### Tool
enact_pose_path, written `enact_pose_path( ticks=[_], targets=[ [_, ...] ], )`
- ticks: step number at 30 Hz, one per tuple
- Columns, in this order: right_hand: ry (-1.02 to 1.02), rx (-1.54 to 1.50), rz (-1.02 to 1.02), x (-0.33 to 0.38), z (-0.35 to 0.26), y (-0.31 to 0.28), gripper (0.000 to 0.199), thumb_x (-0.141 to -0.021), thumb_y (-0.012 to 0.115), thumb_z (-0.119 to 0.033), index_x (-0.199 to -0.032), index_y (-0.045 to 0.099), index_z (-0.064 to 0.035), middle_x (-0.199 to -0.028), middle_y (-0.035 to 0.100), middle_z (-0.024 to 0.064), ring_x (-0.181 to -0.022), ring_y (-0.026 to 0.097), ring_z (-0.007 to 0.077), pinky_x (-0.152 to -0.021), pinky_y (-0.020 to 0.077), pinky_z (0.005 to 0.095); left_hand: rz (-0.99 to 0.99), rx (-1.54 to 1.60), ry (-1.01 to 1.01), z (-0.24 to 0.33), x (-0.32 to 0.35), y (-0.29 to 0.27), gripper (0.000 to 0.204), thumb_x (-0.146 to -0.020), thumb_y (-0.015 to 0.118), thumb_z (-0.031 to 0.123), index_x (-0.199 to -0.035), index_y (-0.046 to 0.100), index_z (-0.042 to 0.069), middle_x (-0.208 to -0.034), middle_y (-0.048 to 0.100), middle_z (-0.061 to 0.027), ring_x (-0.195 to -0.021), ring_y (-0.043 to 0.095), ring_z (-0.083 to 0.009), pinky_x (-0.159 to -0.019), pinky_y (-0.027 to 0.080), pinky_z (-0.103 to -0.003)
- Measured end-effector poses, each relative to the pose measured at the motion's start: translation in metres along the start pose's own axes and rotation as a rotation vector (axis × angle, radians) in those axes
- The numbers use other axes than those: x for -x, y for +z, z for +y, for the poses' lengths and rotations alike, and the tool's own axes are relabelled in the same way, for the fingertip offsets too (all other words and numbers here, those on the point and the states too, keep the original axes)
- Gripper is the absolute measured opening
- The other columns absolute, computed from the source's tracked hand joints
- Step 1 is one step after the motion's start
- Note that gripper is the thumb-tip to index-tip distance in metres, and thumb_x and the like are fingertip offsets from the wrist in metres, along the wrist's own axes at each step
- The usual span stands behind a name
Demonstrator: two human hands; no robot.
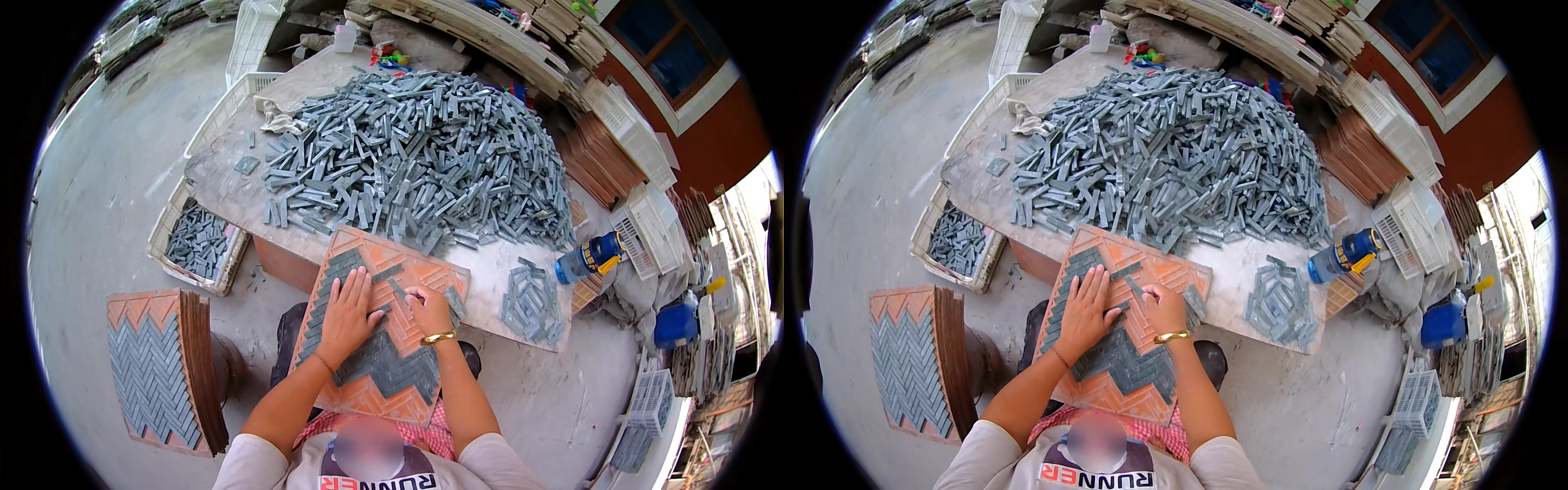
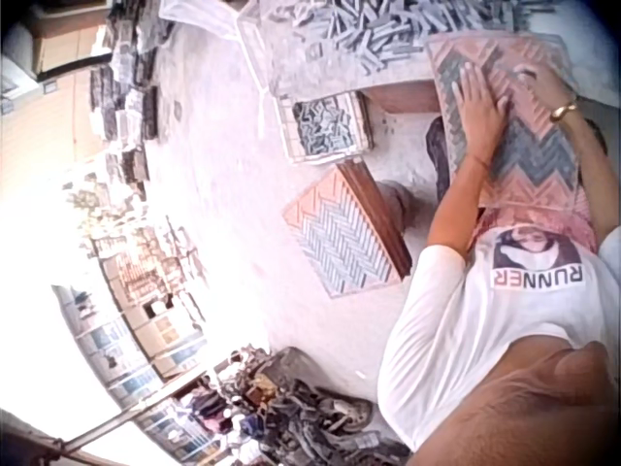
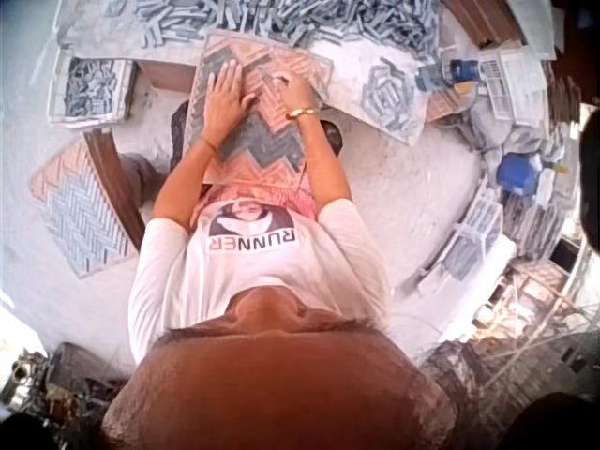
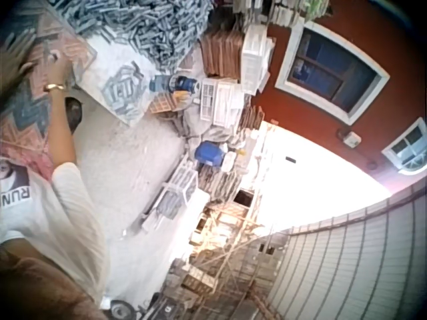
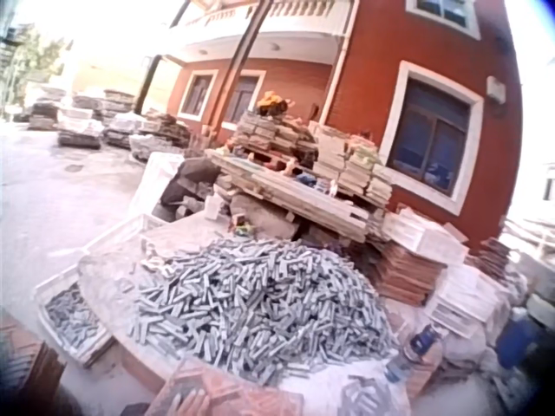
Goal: The person arranges small gray rectangular tiles onto a reddish-orange board to form a herringbone pattern. The person picks tiles from a nearby pile and places them one by one into the grooves of the board.
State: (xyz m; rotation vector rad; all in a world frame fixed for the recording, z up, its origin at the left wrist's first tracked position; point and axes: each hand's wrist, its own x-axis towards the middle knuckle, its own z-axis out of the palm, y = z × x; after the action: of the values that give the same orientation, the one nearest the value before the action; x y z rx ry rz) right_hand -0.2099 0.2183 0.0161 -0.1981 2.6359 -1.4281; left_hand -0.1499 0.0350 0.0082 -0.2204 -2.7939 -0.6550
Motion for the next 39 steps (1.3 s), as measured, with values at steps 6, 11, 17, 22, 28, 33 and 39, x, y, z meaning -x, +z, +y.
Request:
enact_pose_path(
  ticks=[6, 11, 17, 22, 28, 33, 39],
  targets=[
    [-0.221, 0.226, -0.003, -0.012, 0.0, -0.001, 0.017, -0.081, 0.058, -0.012, -0.093, 0.067, -0.0048, -0.08, 0.066, 0.0145, -0.071, 0.062, 0.03, -0.067, 0.0487, 0.0367, 0.011, -0.013, -0.022, -0.004, 0.014, -0.001, 0.075, -0.081, 0.065, 0.036, -0.139, 0.035, -0.001, -0.146, 0.034, -0.0165, -0.137, 0.029, -0.029, -0.111, 0.021, -0.046],
    [-0.266, 0.414, 0.03, -0.032, 0.0, 0.006, 0.014, -0.082, 0.058, -0.013, -0.09, 0.067, -0.0063, -0.084, 0.066, 0.0146, -0.078, 0.062, 0.0314, -0.071, 0.0485, 0.0379, -0.009, -0.021, 0.013, -0.004, 0.026, -0.007, 0.073, -0.081, 0.065, 0.034, -0.138, 0.036, 0.0, -0.145, 0.035, -0.0163, -0.136, 0.03, -0.0293, -0.111, 0.021, -0.046],
    [-0.185, 0.17, -0.006, -0.042, -0.001, 0.003, 0.011, -0.08, 0.062, -0.011, -0.089, 0.067, -0.0057, -0.083, 0.066, 0.0132, -0.075, 0.063, 0.0281, -0.069, 0.0492, 0.0353, -0.008, -0.025, 0.016, -0.004, 0.027, -0.007, 0.073, -0.081, 0.065, 0.034, -0.138, 0.036, -0.001, -0.146, 0.034, -0.0158, -0.136, 0.03, -0.0287, -0.112, 0.022, -0.045],
    [-0.131, 0.137, -0.088, -0.029, -0.007, -0.008, 0.015, -0.072, 0.07, -0.007, -0.086, 0.067, -0.0032, -0.078, 0.066, 0.0111, -0.072, 0.062, 0.0206, -0.067, 0.0492, 0.0332, -0.014, -0.017, 0.01, -0.004, 0.028, -0.007, 0.072, -0.082, 0.064, 0.033, -0.139, 0.036, -0.001, -0.146, 0.034, -0.0156, -0.137, 0.029, -0.0283, -0.112, 0.021, -0.044],
    [-0.029, 0.047, 0.207, 0.002, 0.017, -0.05, 0.019, -0.073, 0.072, -0.007, -0.091, 0.068, -0.0001, -0.076, 0.067, 0.0098, -0.066, 0.062, 0.0158, -0.064, 0.0502, 0.028, -0.019, 0.009, 0.001, -0.004, 0.028, -0.008, 0.071, -0.082, 0.064, 0.032, -0.139, 0.036, 0.0, -0.146, 0.034, -0.0156, -0.137, 0.029, -0.0287, -0.113, 0.02, -0.044],
    [0.024, 0.016, 0.447, 0.034, 0.046, -0.066, 0.018, -0.074, 0.072, -0.007, -0.091, 0.068, -0.0004, -0.076, 0.067, 0.0101, -0.064, 0.063, 0.0144, -0.062, 0.0504, 0.0261, -0.036, 0.004, -0.013, -0.001, 0.027, -0.007, 0.071, -0.082, 0.063, 0.032, -0.139, 0.035, 0.0, -0.146, 0.033, -0.0161, -0.137, 0.028, -0.0292, -0.113, 0.019, -0.045],
    [-0.077, 0.39, 0.429, 0.043, 0.025, -0.056, 0.028, -0.072, 0.073, -0.014, -0.097, 0.062, -0.0067, -0.09, 0.058, 0.0084, -0.073, 0.057, 0.0253, -0.069, 0.0482, 0.0363, -0.029, -0.024, 0.002, -0.004, 0.029, -0.007, 0.069, -0.083, 0.062, 0.032, -0.139, 0.036, 0.0, -0.145, 0.034, -0.0167, -0.137, 0.029, -0.0301, -0.113, 0.02, -0.045]
  ],
)
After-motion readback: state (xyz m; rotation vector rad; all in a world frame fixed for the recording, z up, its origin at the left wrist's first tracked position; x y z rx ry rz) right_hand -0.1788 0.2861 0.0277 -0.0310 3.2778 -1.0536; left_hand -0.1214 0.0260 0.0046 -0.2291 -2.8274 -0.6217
